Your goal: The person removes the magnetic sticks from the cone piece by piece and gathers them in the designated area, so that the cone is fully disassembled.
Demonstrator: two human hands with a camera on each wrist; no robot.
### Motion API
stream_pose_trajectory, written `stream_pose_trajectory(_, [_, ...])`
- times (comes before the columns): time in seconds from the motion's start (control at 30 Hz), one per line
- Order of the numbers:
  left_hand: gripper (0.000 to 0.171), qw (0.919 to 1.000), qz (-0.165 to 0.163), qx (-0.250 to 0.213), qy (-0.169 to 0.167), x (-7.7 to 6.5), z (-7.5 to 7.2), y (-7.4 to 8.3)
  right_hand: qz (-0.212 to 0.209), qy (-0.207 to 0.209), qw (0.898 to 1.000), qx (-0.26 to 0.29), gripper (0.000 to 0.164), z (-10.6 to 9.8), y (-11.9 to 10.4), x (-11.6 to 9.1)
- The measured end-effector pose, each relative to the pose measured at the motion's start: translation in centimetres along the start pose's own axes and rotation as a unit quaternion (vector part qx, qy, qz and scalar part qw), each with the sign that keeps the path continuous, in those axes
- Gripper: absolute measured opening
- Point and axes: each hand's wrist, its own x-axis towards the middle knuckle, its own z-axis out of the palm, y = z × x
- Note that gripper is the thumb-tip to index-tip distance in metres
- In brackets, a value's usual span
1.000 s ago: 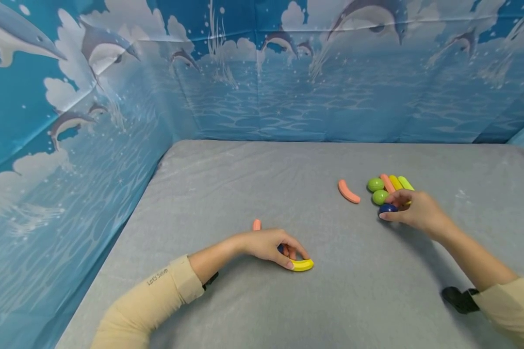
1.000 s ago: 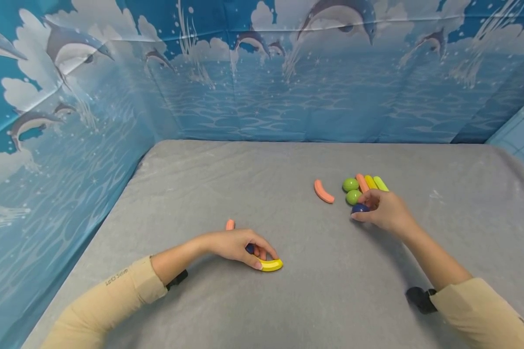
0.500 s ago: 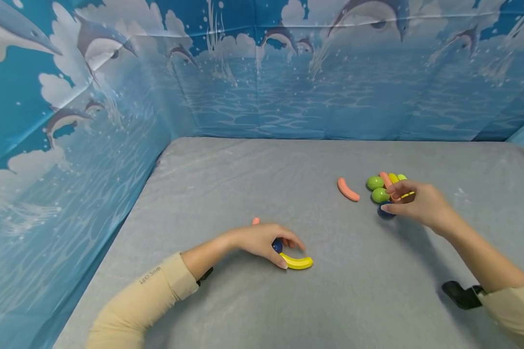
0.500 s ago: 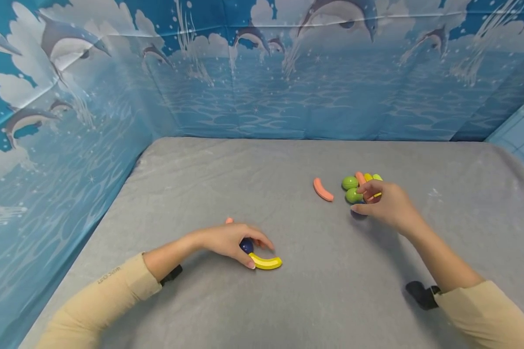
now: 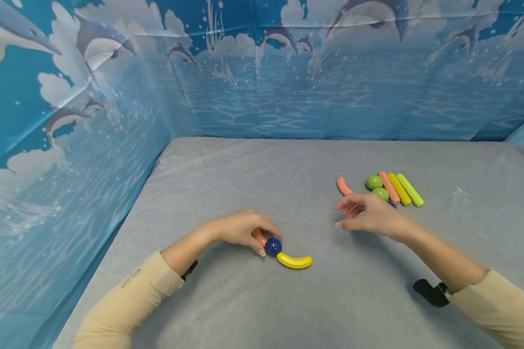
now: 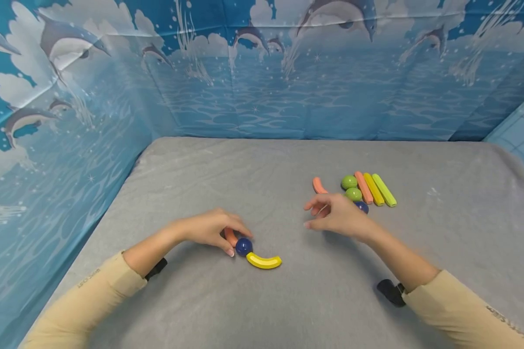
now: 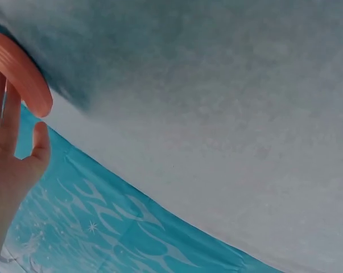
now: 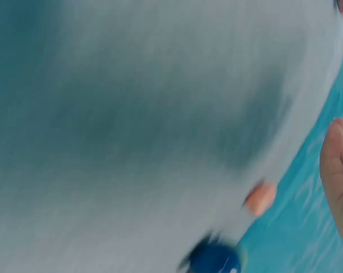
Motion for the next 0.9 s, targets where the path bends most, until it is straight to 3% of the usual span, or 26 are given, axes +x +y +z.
stream_pose_trajectory(0.17, [0.047, 0.9995, -0.003, 0.033, -0.002, 0.0, 0.3, 0.0, -0.030, -0.078, 0.995, 0.046, 0.037, 3.3, -1.2, 1.3])
stream_pose_trajectory(0.33, [0.043, 0.9995, -0.021, 0.022, 0.006, 0.0, 0.6, 0.1, -0.054, -0.126, 0.989, 0.051, 0.034, 6.0, -2.2, 2.5])
stream_pose_trajectory(0.57, [0.041, 0.9997, -0.013, -0.005, 0.022, -0.1, 0.9, -0.1, -0.044, -0.154, 0.986, 0.041, 0.025, 8.3, -3.1, 3.3])
stream_pose_trajectory(0.9, [0.040, 0.9987, 0.005, -0.022, 0.046, 0.0, 1.2, -0.3, -0.053, -0.170, 0.984, 0.014, 0.019, 9.5, -3.2, 3.3])
